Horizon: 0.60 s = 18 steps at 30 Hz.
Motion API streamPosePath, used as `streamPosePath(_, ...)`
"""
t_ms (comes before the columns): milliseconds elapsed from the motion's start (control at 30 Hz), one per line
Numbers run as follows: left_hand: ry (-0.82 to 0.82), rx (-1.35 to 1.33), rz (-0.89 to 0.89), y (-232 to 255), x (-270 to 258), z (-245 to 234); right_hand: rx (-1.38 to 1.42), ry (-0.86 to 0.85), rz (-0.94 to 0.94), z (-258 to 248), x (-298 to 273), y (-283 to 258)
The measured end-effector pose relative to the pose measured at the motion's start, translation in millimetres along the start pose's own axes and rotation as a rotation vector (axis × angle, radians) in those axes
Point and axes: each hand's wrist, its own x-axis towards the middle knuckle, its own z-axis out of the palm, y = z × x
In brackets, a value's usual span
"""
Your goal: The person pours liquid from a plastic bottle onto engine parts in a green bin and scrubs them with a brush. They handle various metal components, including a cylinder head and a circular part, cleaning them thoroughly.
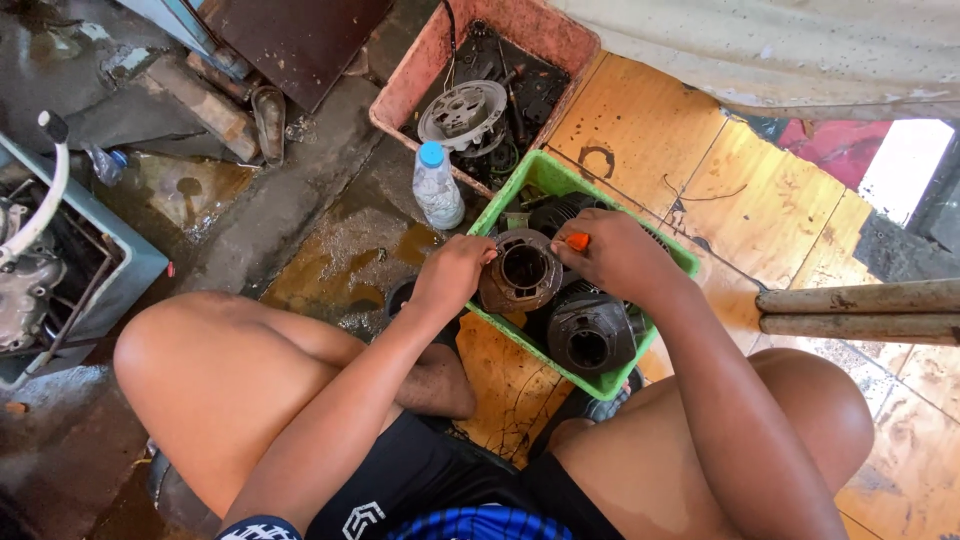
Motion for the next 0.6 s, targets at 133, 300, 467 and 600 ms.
streamPosePath(133,0.073,0.274,0.101,-29,6,24,-0.074,0.052,0.015,8,6,15)
streamPosePath(300,0.042,0.250,0.109,-6,3,15,0.006,0.150,0.011,18,12,28)
streamPosePath(467,0.131,0.661,0.224,-103,16,59,0.207,0.261,0.020,41,5,44)
streamPosePath(600,0.041,0.341,0.090,-59,11,33,0.272,0.330,0.058,62,-7,59)
